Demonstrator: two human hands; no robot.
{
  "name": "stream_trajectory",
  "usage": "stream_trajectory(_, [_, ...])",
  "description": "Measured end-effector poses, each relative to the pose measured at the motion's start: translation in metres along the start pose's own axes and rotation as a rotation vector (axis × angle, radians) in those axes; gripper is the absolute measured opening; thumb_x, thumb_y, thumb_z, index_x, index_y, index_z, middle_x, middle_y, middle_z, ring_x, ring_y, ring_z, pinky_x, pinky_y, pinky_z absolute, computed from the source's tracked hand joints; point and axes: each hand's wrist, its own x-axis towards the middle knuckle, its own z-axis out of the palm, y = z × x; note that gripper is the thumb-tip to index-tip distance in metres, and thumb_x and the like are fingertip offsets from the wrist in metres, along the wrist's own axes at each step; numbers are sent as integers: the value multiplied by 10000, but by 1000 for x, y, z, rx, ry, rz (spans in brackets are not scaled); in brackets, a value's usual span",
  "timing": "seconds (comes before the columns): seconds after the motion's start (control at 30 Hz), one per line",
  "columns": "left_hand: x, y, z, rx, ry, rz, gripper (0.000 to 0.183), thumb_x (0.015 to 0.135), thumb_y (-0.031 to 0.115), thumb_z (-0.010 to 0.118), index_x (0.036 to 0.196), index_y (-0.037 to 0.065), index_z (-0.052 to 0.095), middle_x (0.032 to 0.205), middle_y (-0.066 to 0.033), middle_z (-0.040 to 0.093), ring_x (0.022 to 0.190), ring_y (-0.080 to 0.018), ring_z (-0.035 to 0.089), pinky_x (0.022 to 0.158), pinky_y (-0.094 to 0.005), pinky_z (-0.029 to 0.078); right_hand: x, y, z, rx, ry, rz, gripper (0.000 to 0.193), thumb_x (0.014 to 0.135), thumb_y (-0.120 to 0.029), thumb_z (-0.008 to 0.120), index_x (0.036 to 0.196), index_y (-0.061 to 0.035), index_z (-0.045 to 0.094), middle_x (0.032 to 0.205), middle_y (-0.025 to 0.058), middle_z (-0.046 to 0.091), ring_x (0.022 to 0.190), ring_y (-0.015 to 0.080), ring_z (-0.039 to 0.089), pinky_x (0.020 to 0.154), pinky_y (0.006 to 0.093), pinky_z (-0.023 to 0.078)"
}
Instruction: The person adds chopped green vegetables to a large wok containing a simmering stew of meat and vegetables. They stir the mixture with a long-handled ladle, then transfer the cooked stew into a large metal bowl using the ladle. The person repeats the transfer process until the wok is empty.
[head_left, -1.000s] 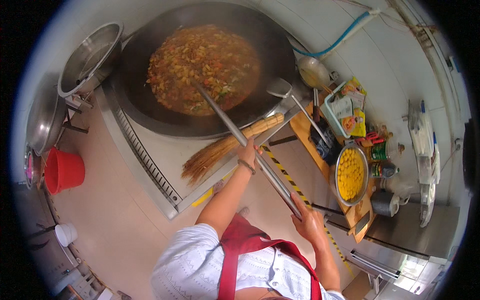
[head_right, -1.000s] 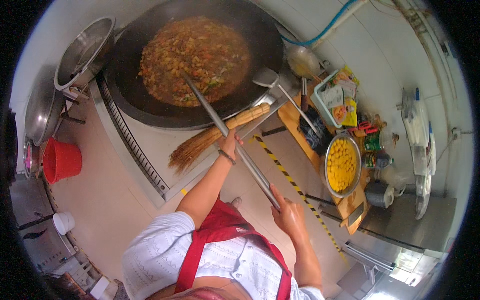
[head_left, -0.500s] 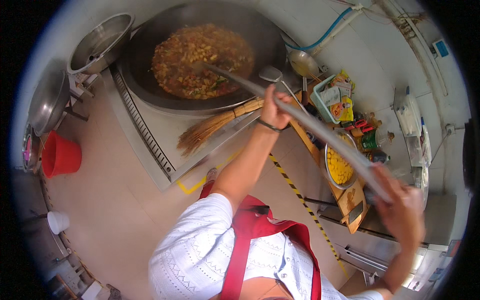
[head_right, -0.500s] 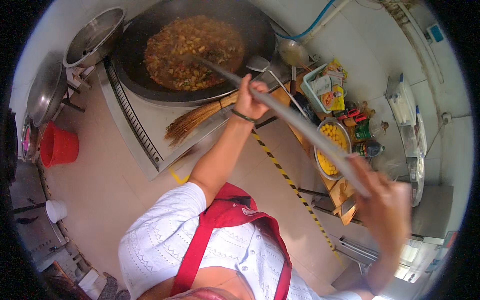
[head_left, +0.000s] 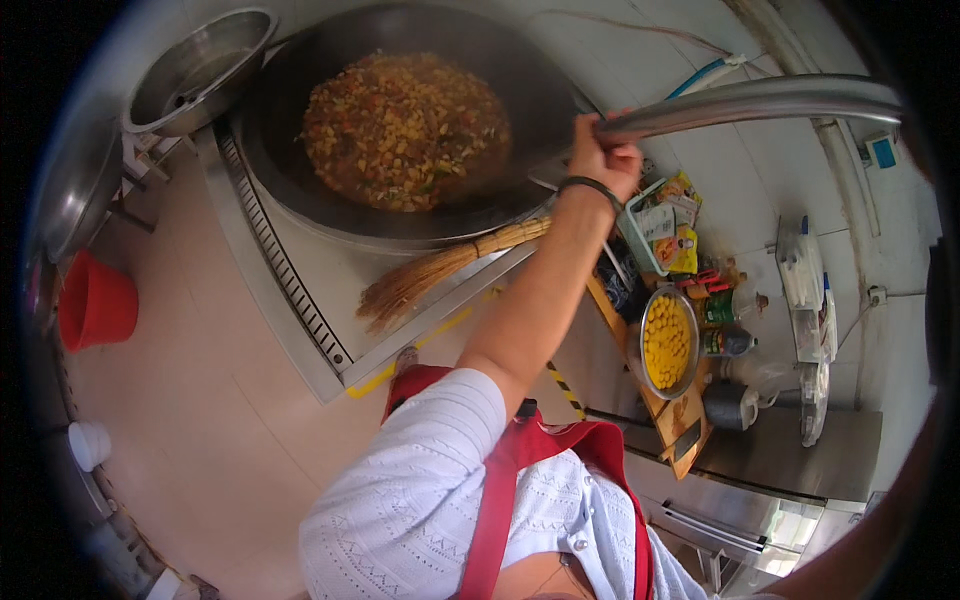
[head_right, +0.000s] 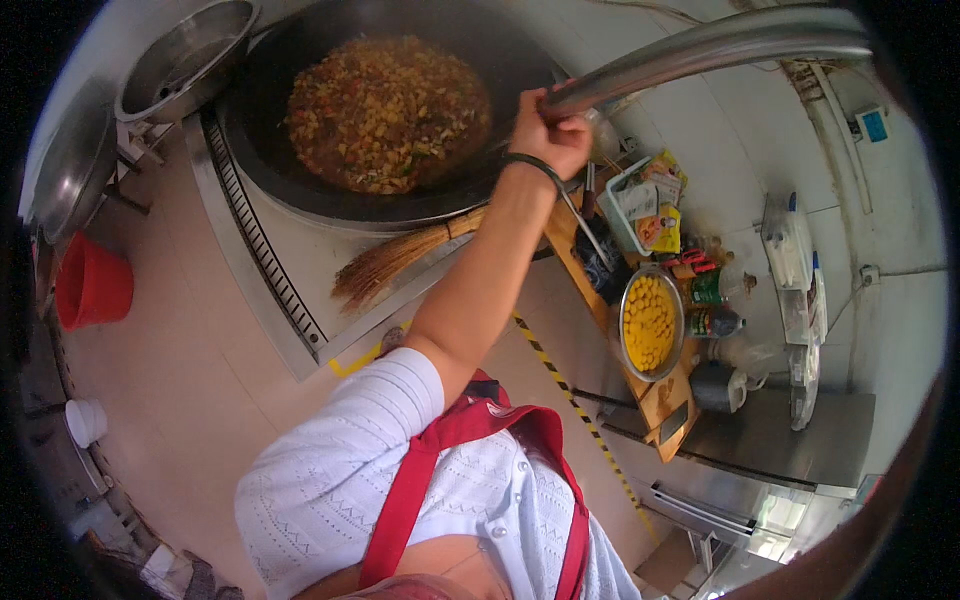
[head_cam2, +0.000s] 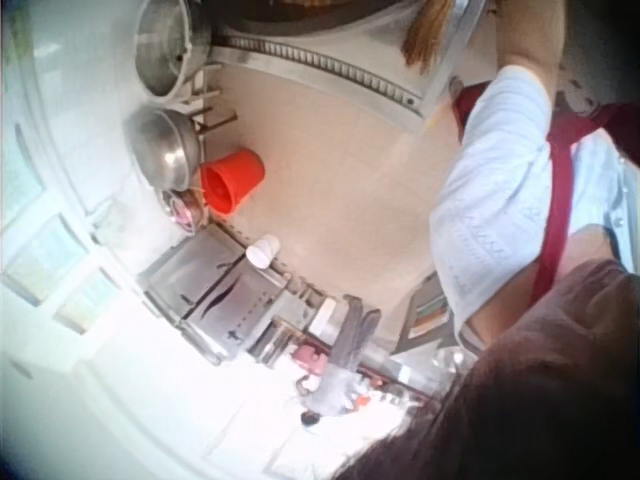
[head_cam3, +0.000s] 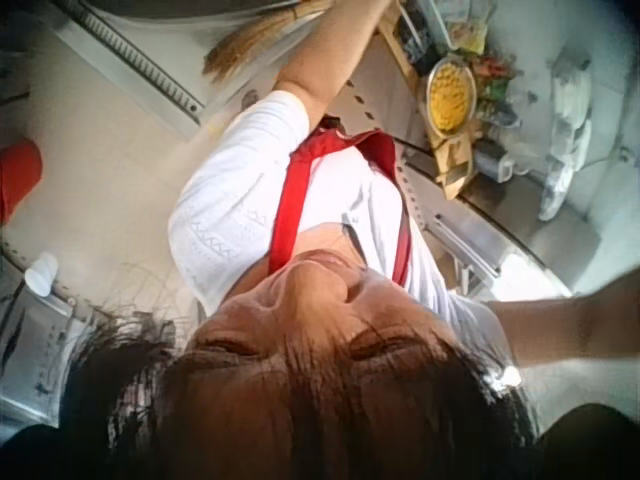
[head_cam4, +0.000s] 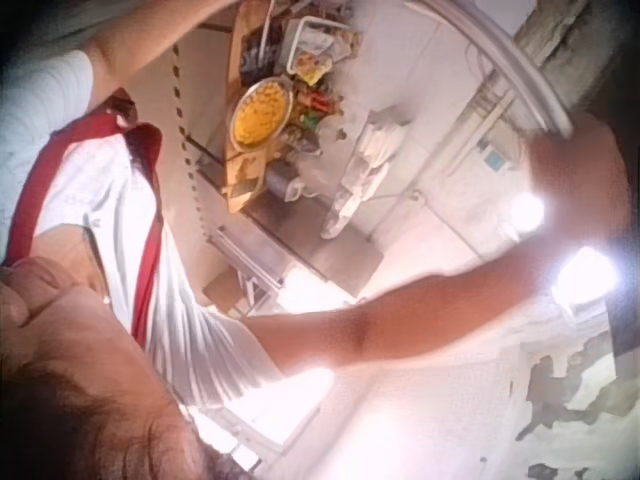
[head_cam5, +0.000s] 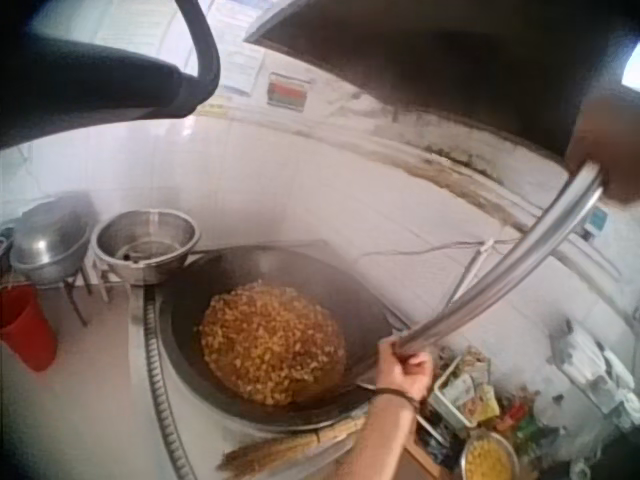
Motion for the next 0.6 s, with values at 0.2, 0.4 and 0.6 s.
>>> stream_trajectory(0.2, [20, 64, -75, 247, 364, 141, 67, 789, 142, 542, 741, 106, 513, 750, -7, 577, 712, -128, 570, 400, -237, 349, 33, -65, 27, 314, -398, 26, 368, 704, -204, 700, 1039, -96, 591, 810, 121, 593, 834, 230, 575, 734, 371, 438])
stream_trajectory(0.4, [8, 58, -182, 397, 526, 168, 210, 816, 186, 560, 662, 80, 462, 665, -41, 528, 641, -173, 533, 545, -247, 438, -60, -131, 114, 958, -655, -177, 355, 667, -283, 716, 881, -48, 560, 660, 122, 576, 671, 316, 565, 706, 412, 402])
stream_trajectory(0.6, [-5, 77, -278, 669, 616, 147, 210, 824, 209, 579, 719, 102, 431, 620, -21, 468, 571, -140, 480, 507, -253, 423, -199, -307, 150, 1150, -677, 108, 309, 683, -272, 716, 854, -79, 545, 569, 101, 572, 518, 299, 579, 520, 425, 453])
